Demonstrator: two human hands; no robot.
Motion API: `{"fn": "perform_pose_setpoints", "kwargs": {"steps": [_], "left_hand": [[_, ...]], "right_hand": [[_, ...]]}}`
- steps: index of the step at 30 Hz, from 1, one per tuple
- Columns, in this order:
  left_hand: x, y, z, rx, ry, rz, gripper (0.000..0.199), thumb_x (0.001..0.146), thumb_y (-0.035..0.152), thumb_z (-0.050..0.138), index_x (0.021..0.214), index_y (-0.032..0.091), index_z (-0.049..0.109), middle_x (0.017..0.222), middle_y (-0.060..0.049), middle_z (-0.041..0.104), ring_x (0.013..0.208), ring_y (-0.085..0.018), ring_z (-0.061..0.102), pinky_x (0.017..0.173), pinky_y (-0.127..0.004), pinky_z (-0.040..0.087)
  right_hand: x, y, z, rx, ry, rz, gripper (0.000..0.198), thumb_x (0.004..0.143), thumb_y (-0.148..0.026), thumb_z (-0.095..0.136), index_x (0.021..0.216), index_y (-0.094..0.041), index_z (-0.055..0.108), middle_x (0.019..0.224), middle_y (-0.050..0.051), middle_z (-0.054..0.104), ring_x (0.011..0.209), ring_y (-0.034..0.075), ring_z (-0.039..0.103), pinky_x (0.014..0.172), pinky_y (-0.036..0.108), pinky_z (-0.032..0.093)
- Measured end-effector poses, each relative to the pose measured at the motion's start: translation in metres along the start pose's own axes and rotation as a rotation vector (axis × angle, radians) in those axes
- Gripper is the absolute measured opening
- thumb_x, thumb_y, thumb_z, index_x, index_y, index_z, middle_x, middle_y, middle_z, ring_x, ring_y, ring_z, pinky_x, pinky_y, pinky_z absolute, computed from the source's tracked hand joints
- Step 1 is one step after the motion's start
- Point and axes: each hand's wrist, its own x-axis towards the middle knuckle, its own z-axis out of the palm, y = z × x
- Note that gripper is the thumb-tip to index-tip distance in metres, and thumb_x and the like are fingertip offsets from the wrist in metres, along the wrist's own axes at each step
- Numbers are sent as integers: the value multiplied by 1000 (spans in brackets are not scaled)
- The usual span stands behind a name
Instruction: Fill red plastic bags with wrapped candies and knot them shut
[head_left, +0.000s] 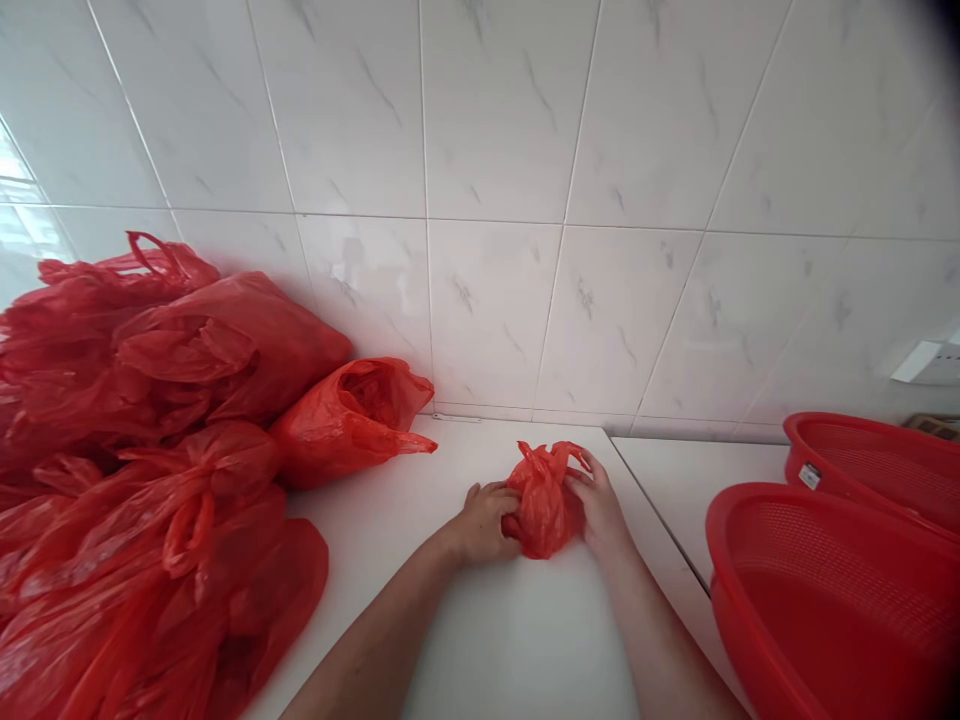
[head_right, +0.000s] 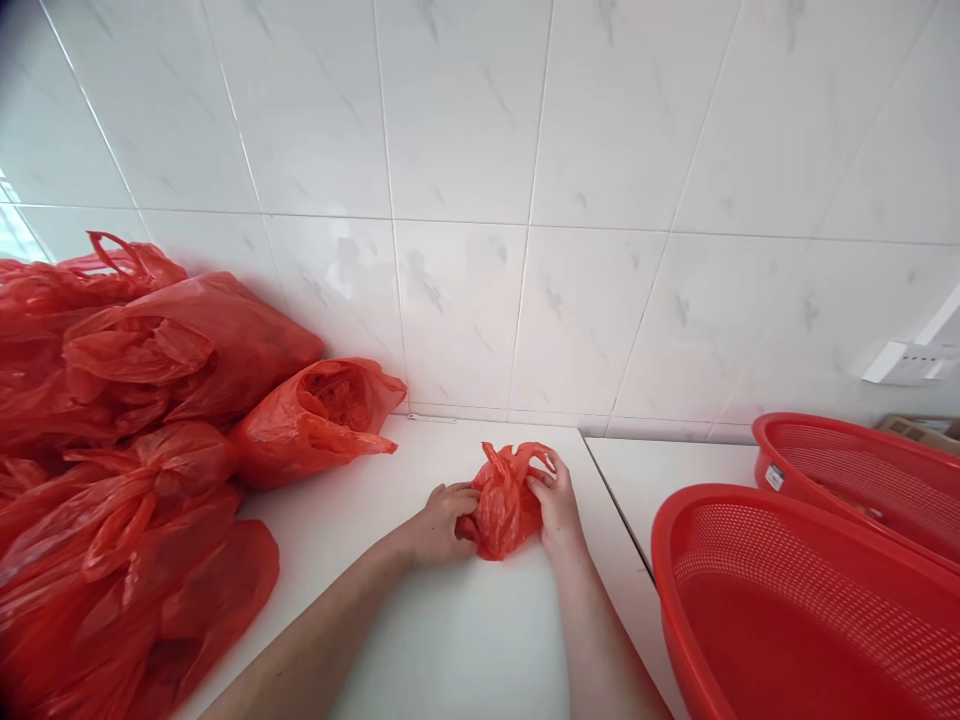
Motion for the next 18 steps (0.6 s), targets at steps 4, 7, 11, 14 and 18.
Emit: {"fn": "perform_pose_setpoints", "kwargs": {"steps": [4,7,11,14,18], "left_hand": [[0,6,2,-2,67,-74,15,67,34,67,65,21,61,73,-2,63,83,-24,57,81,-34,41],[0,7,4,-13,172,-126,19,69,35,67,84,22,64,81,-3,66,82,-23,58,76,-32,42],[2,4,6,-31,331,-179,17,66,23,66,83,24,65,74,-1,65,72,-20,57,69,-29,42],[7,-1,-4,-54,499,-211,9,71,19,54,73,22,62,67,0,61,65,-17,54,64,-27,41],[11,-3,-23,-111,716,-203,10,71,16,49,73,20,57,77,-1,62,75,-16,57,70,-26,43]], "right_hand": [[-1,-4,0,56,-38,-8,84,57,-25,81,131,-31,41,99,3,69,93,23,65,80,37,52],[-10,-3,12,72,-169,20,85,61,-25,79,134,-32,38,103,3,68,93,23,65,81,38,52],[-15,1,24,24,-142,15,82,57,-21,78,130,-30,42,103,3,68,90,22,66,76,35,54],[-4,1,17,-31,75,-59,74,53,-22,73,122,-24,47,87,2,68,78,21,67,66,32,54],[11,2,-6,-162,295,-145,59,59,-26,61,115,-21,44,82,3,64,72,19,66,61,31,54]]}}
